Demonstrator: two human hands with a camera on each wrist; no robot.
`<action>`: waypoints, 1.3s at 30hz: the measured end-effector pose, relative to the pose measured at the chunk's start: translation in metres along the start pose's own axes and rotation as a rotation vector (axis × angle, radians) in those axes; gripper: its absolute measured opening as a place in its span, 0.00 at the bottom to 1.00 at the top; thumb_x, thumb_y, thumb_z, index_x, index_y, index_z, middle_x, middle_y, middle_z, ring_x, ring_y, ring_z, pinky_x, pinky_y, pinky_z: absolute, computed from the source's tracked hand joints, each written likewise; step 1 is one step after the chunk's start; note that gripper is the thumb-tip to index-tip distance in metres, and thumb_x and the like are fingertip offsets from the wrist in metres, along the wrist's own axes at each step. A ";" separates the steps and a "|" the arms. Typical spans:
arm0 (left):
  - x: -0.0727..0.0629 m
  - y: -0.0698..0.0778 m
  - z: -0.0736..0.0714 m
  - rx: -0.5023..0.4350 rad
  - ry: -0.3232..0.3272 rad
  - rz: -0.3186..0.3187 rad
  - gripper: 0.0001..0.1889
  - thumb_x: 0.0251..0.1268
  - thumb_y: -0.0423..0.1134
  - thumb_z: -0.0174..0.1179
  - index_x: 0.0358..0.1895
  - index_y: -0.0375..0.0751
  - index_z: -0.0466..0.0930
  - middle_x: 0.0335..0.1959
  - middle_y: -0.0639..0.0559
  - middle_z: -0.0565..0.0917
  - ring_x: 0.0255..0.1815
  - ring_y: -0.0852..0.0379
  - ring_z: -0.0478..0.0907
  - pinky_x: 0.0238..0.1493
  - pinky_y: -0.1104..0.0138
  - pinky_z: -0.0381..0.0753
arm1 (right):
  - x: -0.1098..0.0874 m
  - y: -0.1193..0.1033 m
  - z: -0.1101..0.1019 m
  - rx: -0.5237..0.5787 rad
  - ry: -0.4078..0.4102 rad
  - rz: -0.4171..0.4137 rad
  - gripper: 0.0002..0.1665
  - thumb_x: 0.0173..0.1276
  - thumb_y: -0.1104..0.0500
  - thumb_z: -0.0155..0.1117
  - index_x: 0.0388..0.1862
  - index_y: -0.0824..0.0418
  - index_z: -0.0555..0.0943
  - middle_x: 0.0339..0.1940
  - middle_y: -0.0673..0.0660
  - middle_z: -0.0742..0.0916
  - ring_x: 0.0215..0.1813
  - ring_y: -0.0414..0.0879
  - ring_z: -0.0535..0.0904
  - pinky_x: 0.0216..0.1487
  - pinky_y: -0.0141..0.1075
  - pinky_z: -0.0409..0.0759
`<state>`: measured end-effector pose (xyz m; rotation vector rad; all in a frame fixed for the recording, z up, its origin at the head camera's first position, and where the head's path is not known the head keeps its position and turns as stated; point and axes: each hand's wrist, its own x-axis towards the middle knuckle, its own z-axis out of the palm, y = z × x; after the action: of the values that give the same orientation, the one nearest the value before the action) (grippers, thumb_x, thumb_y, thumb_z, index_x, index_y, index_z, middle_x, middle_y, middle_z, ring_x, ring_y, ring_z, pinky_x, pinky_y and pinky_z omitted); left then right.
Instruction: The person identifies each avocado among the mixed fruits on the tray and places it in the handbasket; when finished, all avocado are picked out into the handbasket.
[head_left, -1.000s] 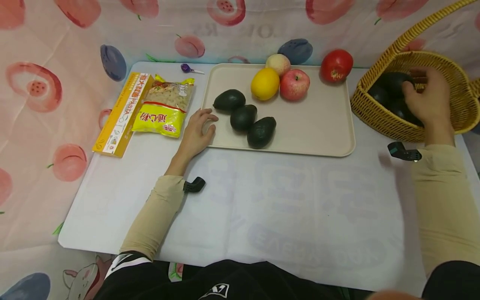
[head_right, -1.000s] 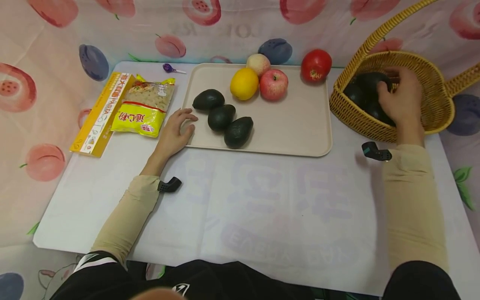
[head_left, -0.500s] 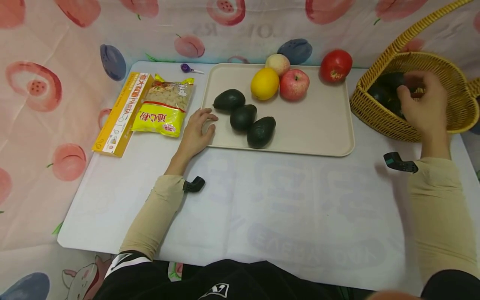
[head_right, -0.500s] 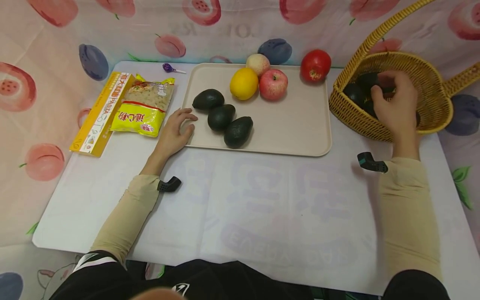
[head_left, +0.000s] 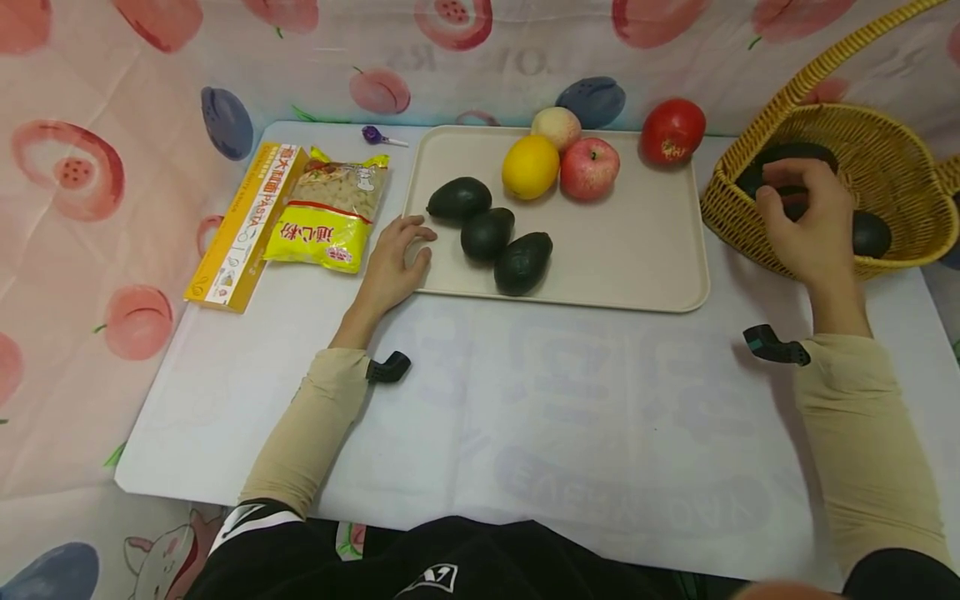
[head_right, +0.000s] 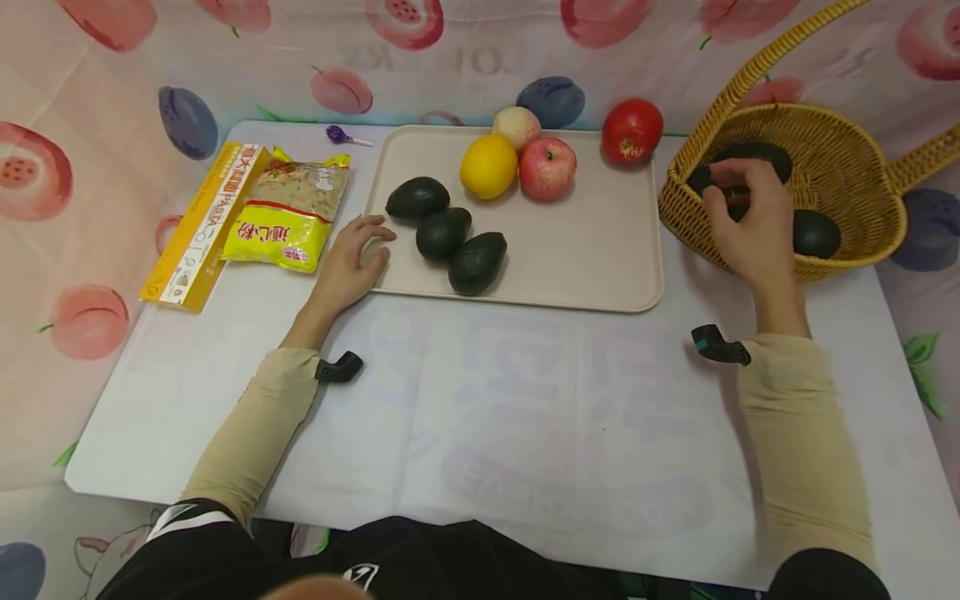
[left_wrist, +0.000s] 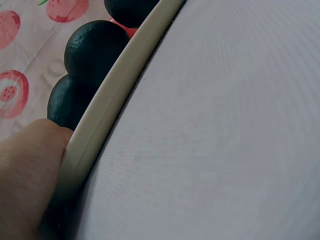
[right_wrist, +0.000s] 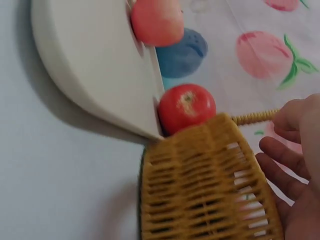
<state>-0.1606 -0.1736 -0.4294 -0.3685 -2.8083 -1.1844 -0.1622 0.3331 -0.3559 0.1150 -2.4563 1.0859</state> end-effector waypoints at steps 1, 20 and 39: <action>0.000 0.000 0.000 0.000 0.000 0.001 0.12 0.65 0.37 0.53 0.49 0.44 0.78 0.66 0.47 0.70 0.75 0.47 0.54 0.75 0.51 0.50 | -0.001 -0.001 0.002 0.001 -0.003 -0.014 0.17 0.64 0.59 0.58 0.52 0.51 0.79 0.46 0.39 0.81 0.47 0.27 0.73 0.45 0.20 0.70; 0.002 0.000 0.000 0.002 0.003 0.003 0.11 0.65 0.37 0.53 0.49 0.44 0.78 0.65 0.47 0.70 0.75 0.47 0.54 0.76 0.52 0.50 | -0.014 -0.029 0.035 0.046 -0.207 -0.169 0.17 0.64 0.64 0.59 0.53 0.61 0.79 0.46 0.57 0.81 0.46 0.33 0.71 0.50 0.21 0.68; 0.000 -0.002 0.001 -0.001 0.017 0.024 0.12 0.64 0.37 0.53 0.49 0.44 0.78 0.65 0.46 0.70 0.75 0.45 0.54 0.75 0.51 0.50 | -0.026 -0.056 0.098 0.146 -0.515 -0.263 0.18 0.65 0.62 0.61 0.54 0.64 0.75 0.51 0.59 0.80 0.54 0.45 0.74 0.55 0.26 0.70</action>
<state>-0.1610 -0.1745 -0.4312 -0.3889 -2.7815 -1.1789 -0.1608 0.2218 -0.3871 0.8328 -2.6848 1.2291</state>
